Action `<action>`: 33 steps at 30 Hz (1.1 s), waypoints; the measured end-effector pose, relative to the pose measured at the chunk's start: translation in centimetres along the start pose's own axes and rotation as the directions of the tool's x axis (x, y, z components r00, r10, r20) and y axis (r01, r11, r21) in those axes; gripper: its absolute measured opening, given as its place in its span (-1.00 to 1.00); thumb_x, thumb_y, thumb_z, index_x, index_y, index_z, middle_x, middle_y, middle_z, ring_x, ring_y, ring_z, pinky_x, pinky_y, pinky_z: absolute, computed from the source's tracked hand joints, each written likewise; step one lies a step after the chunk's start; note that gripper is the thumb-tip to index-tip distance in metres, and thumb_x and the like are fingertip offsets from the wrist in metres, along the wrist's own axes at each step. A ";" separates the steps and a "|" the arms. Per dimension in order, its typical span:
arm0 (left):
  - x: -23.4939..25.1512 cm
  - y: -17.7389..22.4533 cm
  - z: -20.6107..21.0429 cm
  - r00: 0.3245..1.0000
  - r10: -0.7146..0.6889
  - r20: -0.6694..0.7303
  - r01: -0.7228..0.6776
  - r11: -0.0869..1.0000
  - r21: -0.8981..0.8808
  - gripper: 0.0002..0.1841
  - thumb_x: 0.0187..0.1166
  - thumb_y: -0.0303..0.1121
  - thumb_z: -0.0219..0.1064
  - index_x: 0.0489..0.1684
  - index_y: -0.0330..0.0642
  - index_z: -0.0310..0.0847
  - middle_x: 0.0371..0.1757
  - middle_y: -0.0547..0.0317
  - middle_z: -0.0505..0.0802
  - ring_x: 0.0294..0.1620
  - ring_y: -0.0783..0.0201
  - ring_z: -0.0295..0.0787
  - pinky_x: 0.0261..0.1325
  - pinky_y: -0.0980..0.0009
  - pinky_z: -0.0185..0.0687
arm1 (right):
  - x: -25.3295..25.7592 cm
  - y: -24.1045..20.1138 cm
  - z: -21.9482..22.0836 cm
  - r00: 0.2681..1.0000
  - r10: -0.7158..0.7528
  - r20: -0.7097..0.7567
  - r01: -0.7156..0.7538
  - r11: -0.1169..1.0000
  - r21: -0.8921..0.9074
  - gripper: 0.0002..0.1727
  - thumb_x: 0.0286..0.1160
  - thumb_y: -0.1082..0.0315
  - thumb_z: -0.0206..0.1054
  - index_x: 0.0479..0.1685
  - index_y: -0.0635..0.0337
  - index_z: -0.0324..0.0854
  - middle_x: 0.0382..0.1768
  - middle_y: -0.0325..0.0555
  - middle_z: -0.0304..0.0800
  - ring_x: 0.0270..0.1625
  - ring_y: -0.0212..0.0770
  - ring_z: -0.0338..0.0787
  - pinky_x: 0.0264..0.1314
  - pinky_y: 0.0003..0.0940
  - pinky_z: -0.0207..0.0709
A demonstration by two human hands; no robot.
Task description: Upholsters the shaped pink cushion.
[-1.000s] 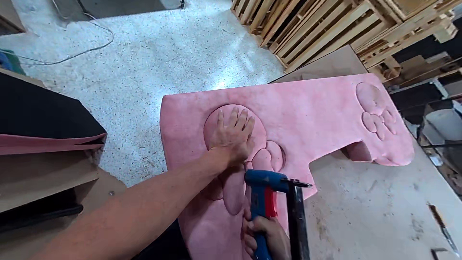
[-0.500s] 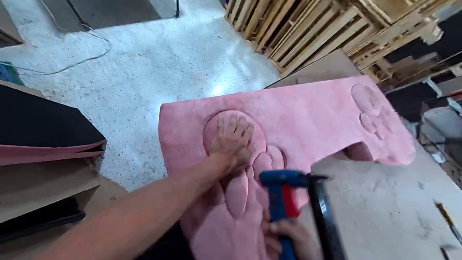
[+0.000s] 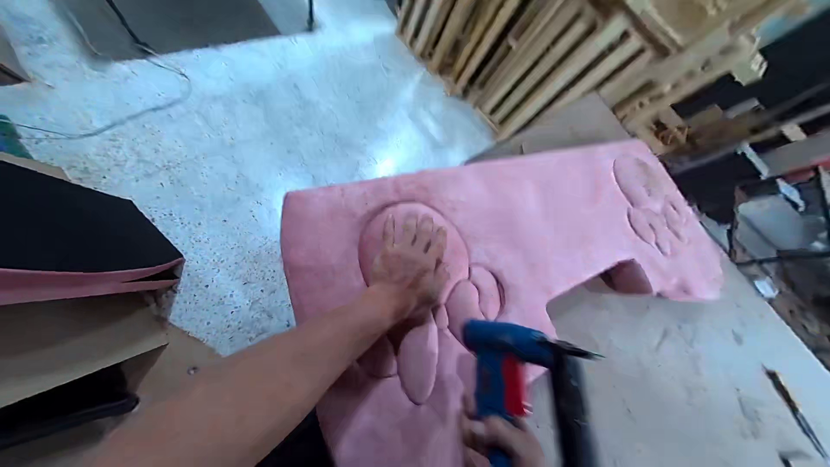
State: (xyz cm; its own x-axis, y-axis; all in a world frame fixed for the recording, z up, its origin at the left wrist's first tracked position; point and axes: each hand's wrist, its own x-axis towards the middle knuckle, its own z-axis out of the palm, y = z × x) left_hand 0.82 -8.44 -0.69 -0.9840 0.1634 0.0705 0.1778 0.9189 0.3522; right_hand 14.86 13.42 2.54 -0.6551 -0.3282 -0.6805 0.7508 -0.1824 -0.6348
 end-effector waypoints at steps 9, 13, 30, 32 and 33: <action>-0.6 0.2 0.1 0.999 -0.007 0.032 0.005 0.999 0.037 -0.32 0.74 0.13 -0.28 0.84 0.18 0.21 0.87 0.04 0.26 0.91 -0.14 -0.05 0.81 -0.37 -0.27 | -6.7 3.8 -7.4 0.942 -0.208 -0.265 0.235 0.969 0.077 -0.87 0.33 0.38 0.23 -0.30 -0.07 0.67 -0.63 -0.24 0.69 -0.65 -0.34 0.70 -0.61 -0.42 0.62; -0.6 0.2 0.6 1.000 0.008 0.008 -0.009 0.998 0.064 -0.31 0.73 0.16 -0.32 0.83 0.18 0.22 0.86 0.01 0.27 0.90 -0.14 -0.02 0.78 -0.40 -0.23 | -6.5 6.6 -6.2 0.959 -0.107 -0.263 0.131 0.989 0.075 -0.83 0.34 0.44 0.14 -0.22 -0.02 0.57 -0.62 -0.29 0.64 -0.67 -0.37 0.63 -0.62 -0.40 0.60; -2.5 0.8 0.7 0.999 0.048 -0.003 -0.047 0.997 0.063 -0.35 0.79 0.07 -0.30 0.81 0.09 0.24 0.84 0.00 0.30 0.89 -0.14 0.02 0.81 -0.37 -0.24 | -6.4 -0.8 0.3 0.973 -0.213 -0.087 0.215 0.977 0.007 -0.84 0.30 0.37 0.35 -0.15 0.04 0.60 -0.65 -0.25 0.52 -0.69 -0.30 0.63 -0.63 -0.30 0.66; -2.1 0.8 0.4 0.999 0.049 -0.015 -0.048 0.996 0.076 -0.35 0.79 0.06 -0.31 0.82 0.09 0.23 0.86 0.02 0.27 0.90 -0.13 -0.01 0.81 -0.36 -0.25 | -8.5 -1.4 -1.3 0.931 -0.345 -0.116 0.348 0.938 0.001 -0.83 0.22 0.39 0.44 -0.20 -0.01 0.67 -0.62 -0.26 0.61 -0.64 -0.31 0.68 -0.55 -0.31 0.70; -2.2 0.8 0.2 0.998 0.054 -0.012 -0.053 0.997 0.061 -0.36 0.79 0.05 -0.28 0.82 0.08 0.25 0.86 0.01 0.28 0.90 -0.14 -0.02 0.81 -0.36 -0.26 | -9.3 -1.0 -2.1 0.903 -0.391 -0.177 0.394 0.919 -0.020 -0.82 0.19 0.41 0.44 -0.24 -0.04 0.69 -0.63 -0.27 0.63 -0.62 -0.32 0.69 -0.52 -0.32 0.69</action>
State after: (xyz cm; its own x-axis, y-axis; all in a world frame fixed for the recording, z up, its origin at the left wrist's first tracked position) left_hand 3.10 -8.04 -0.75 -0.9728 0.2086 0.1004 0.2291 0.9290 0.2905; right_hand 20.00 18.59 8.70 -0.9003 -0.0613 -0.4310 0.4301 -0.2780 -0.8589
